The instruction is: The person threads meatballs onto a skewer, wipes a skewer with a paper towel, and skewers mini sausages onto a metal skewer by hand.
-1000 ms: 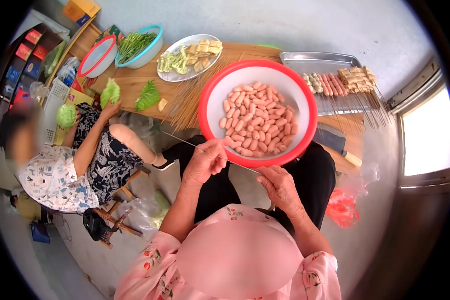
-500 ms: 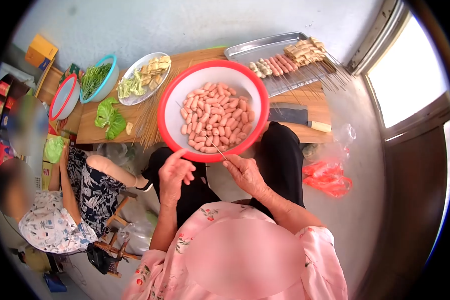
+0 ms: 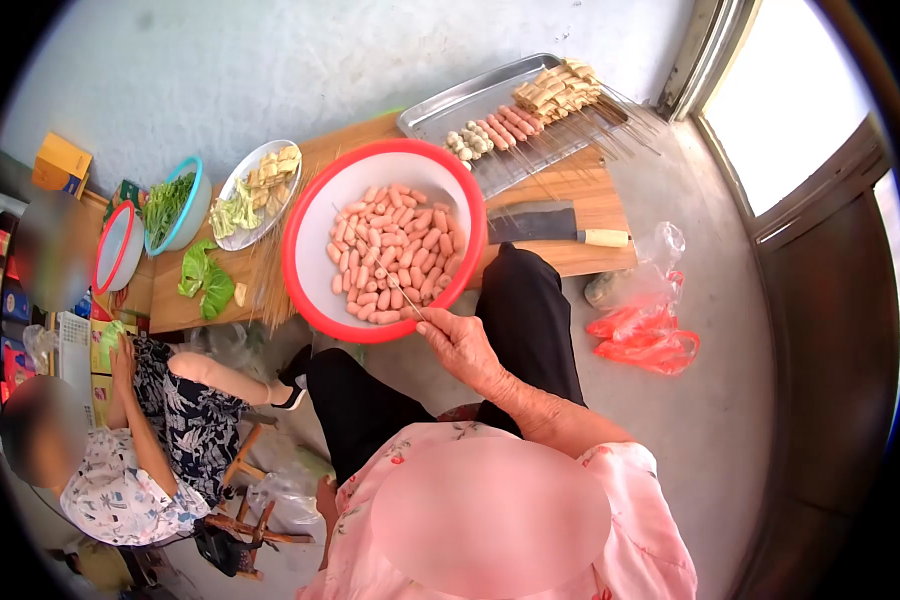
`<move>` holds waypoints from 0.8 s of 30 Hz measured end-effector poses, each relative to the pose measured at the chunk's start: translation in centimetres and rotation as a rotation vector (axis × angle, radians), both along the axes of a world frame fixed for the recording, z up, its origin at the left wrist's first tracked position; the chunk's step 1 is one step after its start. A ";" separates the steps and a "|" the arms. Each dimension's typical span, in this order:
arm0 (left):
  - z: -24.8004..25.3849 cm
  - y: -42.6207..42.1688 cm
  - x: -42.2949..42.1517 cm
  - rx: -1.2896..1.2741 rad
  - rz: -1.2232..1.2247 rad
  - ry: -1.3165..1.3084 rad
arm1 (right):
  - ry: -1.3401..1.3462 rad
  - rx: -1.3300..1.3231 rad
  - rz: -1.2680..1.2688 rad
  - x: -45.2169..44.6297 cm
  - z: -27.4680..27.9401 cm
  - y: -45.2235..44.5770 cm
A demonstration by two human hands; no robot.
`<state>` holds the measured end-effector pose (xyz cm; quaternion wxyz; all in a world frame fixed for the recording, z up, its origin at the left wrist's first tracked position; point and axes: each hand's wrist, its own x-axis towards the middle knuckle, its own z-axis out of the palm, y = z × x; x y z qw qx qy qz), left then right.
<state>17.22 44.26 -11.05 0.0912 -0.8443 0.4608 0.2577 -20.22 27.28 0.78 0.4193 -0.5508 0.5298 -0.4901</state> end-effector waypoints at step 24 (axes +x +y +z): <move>6.0 2.1 0.7 0.161 0.384 0.752 | -0.014 0.067 -0.053 -0.3 -0.9 0.2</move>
